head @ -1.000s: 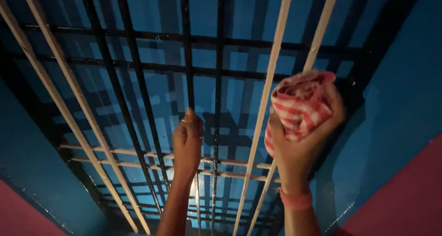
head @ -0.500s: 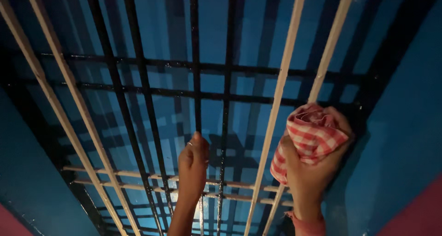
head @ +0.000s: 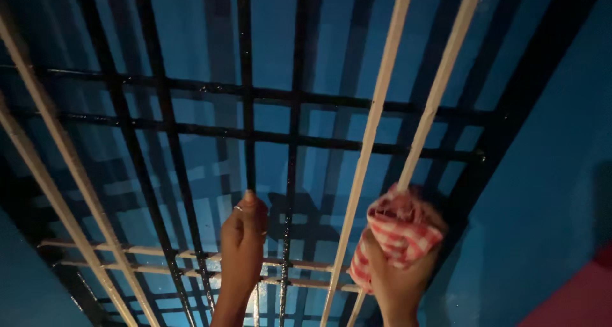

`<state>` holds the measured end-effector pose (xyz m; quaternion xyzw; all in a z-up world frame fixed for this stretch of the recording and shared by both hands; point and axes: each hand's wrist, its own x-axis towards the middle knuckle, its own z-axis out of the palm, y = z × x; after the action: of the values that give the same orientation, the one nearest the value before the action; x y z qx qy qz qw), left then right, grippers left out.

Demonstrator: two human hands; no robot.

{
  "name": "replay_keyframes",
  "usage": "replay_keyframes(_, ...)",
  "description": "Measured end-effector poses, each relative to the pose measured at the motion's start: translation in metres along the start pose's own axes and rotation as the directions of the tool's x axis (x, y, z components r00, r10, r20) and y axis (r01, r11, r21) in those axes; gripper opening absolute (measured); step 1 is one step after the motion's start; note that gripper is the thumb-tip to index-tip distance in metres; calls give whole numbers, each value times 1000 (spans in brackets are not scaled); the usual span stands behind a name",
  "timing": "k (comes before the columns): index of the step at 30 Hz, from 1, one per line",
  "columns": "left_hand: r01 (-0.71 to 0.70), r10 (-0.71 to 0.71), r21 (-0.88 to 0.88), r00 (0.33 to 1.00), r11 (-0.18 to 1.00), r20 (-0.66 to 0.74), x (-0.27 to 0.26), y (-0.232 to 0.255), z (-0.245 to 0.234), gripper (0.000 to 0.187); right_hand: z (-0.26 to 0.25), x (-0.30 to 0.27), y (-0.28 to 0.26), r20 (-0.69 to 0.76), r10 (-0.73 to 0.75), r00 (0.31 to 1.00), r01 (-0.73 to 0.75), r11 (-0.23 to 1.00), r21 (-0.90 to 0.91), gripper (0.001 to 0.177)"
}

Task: The person wipes a black metal window grille with a red and white checkered cloth. They clean the vertical and horizontal bars of the grille, moving the cloth back and forth across the surface.

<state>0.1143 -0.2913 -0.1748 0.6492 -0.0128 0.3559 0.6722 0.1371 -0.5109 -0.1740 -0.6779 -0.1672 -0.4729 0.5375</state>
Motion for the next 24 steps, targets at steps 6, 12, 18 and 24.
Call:
replay_keyframes(6,89,-90,-9,995,996,-35,0,1,3,54,1,42,-13,10,0,1000,0,1000,-2,59)
replay_keyframes(12,18,-17,32,999,999,-48,0,-2,3,56,-1,21,3,3,90,996,-90,995,-35,59)
replay_keyframes(18,34,-34,4,998,999,-46,2,-1,4,55,-2,-7,17,64,59,996,-65,994,82,46)
replay_keyframes(24,69,-67,38,996,997,-55,5,0,4,57,-2,47,-3,10,61,998,-61,993,99,56)
